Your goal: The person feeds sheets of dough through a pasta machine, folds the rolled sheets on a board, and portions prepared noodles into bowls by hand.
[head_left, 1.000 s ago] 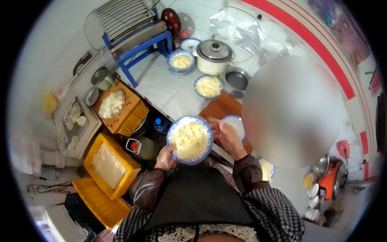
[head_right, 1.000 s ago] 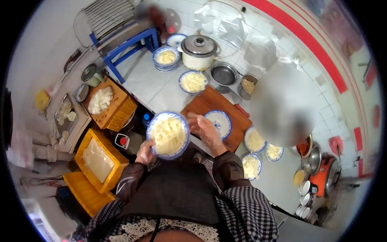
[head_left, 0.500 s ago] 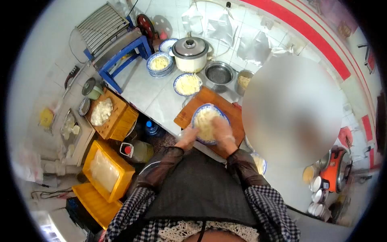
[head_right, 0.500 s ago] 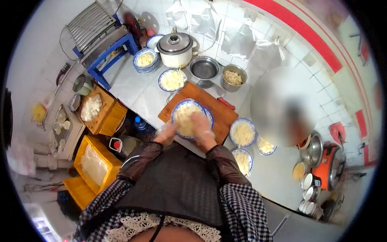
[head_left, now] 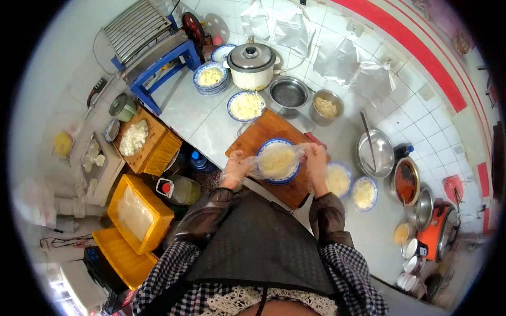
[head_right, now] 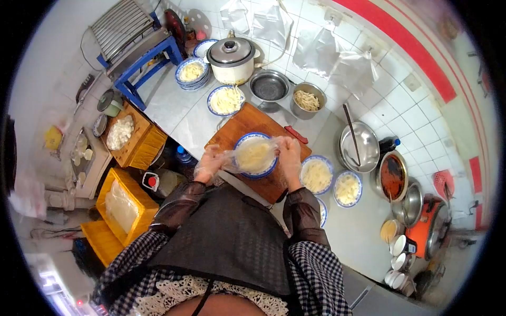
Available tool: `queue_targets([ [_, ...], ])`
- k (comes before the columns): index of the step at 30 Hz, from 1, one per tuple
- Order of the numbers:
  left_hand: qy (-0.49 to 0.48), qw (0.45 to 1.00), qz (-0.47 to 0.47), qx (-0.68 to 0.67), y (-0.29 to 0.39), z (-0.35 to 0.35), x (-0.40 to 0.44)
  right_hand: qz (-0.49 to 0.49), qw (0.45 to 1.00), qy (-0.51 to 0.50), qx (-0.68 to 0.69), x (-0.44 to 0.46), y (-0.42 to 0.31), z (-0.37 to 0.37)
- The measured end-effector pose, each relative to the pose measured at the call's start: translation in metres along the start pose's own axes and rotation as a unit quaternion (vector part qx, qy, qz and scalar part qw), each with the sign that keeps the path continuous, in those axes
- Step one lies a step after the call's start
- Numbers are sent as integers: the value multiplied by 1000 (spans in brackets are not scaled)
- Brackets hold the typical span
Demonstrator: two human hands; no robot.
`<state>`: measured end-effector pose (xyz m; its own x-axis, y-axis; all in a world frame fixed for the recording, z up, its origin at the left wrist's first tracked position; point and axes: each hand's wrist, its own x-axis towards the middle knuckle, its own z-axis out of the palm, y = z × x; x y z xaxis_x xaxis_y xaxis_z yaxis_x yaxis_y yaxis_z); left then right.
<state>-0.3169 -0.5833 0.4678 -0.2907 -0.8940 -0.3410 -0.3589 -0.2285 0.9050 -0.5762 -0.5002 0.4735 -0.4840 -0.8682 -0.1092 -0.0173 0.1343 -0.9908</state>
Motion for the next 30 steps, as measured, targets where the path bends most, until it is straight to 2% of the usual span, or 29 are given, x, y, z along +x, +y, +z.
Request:
queue_targets([
  [1,-14,998,13,61,2,-8,0,1,1000,1,1,-2,2,-1],
  [2,-17,998,13,64,3,-13,0,40,992,-4,122,-8,6,-3],
  [3,-63,991,7,121,19,-19,-7,75,967,-5,242,-14,-1,-3],
  [4,-114,977,6,177,41,-21,-14,72,967,8,243,-19,-13,-5],
  [5,-128,980,45,148,68,-23,-28,-155,987,3,-51,-27,-29,-7],
  [6,-116,981,118,100,36,-21,-8,-344,870,9,-352,-32,-39,-10],
  [7,-79,955,228,173,32,-18,2,-261,938,20,-228,-36,-24,-8],
  [8,-84,975,195,70,45,-13,-4,-218,960,0,-174,-38,-22,-6],
  [9,-109,954,275,-39,55,-7,-8,-174,978,-15,-118,-40,-20,-5],
  [10,-130,964,219,-69,53,3,0,-154,976,-66,-141,-41,-36,-8],
  [11,-182,948,189,-183,51,14,-3,-50,954,-79,285,-39,-61,5],
  [12,-224,920,142,-290,48,23,-1,-1,971,-91,220,-43,-95,0],
  [13,-214,918,85,-322,42,30,11,-76,995,-10,63,-39,-96,9],
  [14,-227,911,73,-335,59,30,-3,-138,983,65,-98,-41,-93,21],
  [15,-230,915,84,-321,42,28,10,-143,981,84,-100,-45,-99,22],
  [16,-227,919,95,-307,42,32,17,-160,929,112,-315,-48,-105,22],
  [17,-225,921,96,-302,38,46,20,-163,888,118,-414,-45,-100,14],
  [18,-223,932,93,-269,51,47,4,-166,836,125,-508,-43,-94,6],
  [19,-223,942,90,-236,59,48,-3,-5,904,10,-428,-36,-78,0],
  [21,-235,942,133,-199,54,50,11,150,927,-99,-329,-17,-50,2],
  [23,-248,940,199,-126,38,54,20,-13,937,-69,-341,-15,-32,20],
  [24,-250,940,197,-124,34,56,22,-10,938,-68,-339,-20,-37,23],
  [25,-240,919,223,222,33,58,24,-64,932,-94,-343,-26,-53,29],
  [26,-199,788,222,539,34,60,27,-120,922,-121,-347,-31,-70,34],
  [27,-201,809,196,517,42,62,22,-175,909,-150,-347,-34,-80,39],
  [28,-201,829,169,494,50,64,17,-177,909,-154,-344,-32,-74,41],
  [29,-148,851,147,482,54,67,15,-196,954,-49,-220,-30,-68,40],
  [30,-94,870,125,467,60,72,14,-208,972,59,-90,-25,-59,37],
])
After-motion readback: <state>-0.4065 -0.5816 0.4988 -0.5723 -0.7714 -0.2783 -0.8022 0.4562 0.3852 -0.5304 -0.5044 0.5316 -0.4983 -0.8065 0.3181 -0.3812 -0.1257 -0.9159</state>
